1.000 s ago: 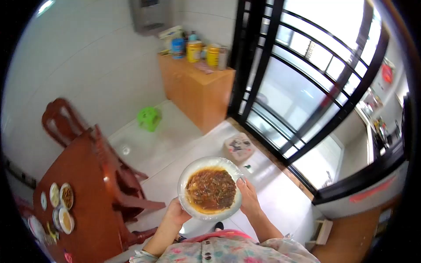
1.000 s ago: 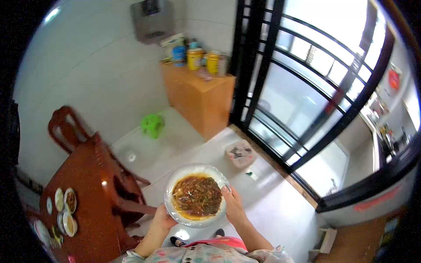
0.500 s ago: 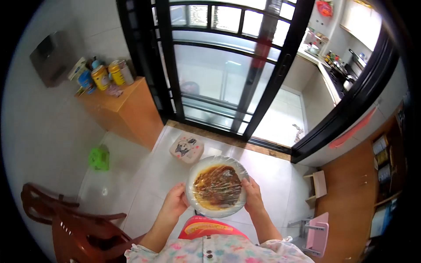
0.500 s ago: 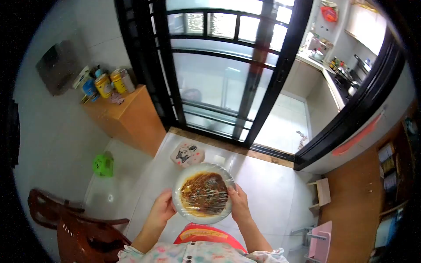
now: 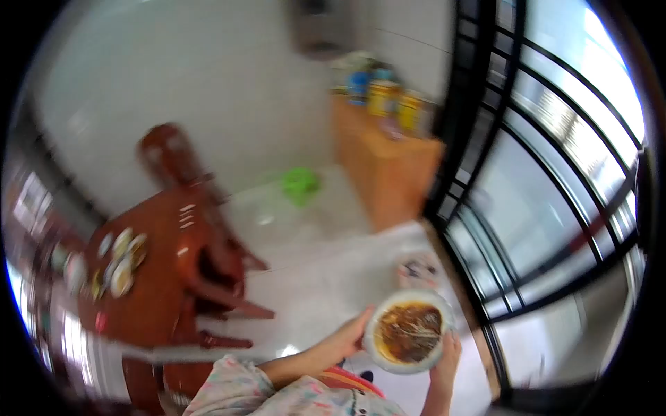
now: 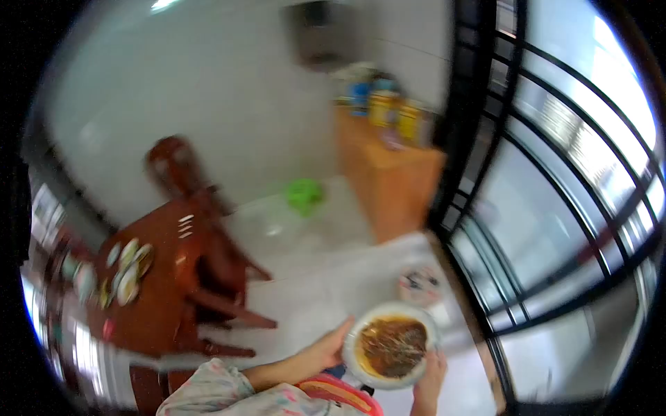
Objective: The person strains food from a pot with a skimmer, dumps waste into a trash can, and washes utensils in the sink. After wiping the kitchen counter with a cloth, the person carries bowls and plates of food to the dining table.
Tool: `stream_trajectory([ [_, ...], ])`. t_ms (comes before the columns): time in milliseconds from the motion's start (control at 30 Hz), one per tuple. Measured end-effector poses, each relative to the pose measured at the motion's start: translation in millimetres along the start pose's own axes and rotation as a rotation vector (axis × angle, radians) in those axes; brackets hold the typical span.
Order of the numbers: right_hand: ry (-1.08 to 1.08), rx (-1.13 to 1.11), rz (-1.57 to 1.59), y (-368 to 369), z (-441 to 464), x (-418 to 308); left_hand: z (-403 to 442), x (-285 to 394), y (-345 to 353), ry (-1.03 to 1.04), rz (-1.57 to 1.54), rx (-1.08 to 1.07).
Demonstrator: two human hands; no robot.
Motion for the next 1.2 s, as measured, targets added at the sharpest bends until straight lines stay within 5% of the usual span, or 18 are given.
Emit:
stream_trajectory([
  [67,0.075,-0.294,0.075,70.3,-18.9,-11.6,-28.3,25.4,-31.7,0.130,0.029,0.046],
  [100,0.142,-0.091,0.068,75.5,-14.8,7.7,-61.3,49.7,-35.6,0.249,0.090,0.134],
  [167,0.119,-0.486,-0.054,125.0,-23.1,-5.0,-85.9,62.3,-58.2,0.379,0.077,0.203],
  [267,0.204,-0.495,-0.162,198.6,-64.8,13.2,-141.8,90.3,-111.2,0.567,-0.033,0.253],
  [367,-0.128,-0.746,-0.588,280.5,-104.7,20.8,-212.2,123.1,-161.2,0.707,-0.181,0.362],
  [500,-0.131,-1.107,-0.720,400.4,-188.4,44.2,-276.7,155.8,-247.9,0.907,-0.323,0.471],
  [633,0.266,-1.235,-0.597,516.8,-244.4,108.6,-352.0,207.1,-312.6,1.112,-0.417,0.375],
  [767,0.341,-1.414,-0.575,642.1,-298.5,169.0,-408.2,259.0,-371.9,1.272,-0.567,0.418],
  [867,0.255,-1.345,-0.887,713.5,-310.8,216.2,-400.2,261.3,-444.7,1.205,-0.569,0.518],
  [1200,0.421,-0.991,-0.729,882.1,-269.0,393.1,-348.9,162.4,-580.1,0.868,-0.824,0.794],
])
Point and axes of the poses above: each hand's wrist, its own z-axis towards the middle knuckle, its own y-axis out of the palm, x = y × z, the point moved 8 cm from there along z, towards the middle knuckle, and after that the axes turned 9 degrees about y, right-handed, at the moved point
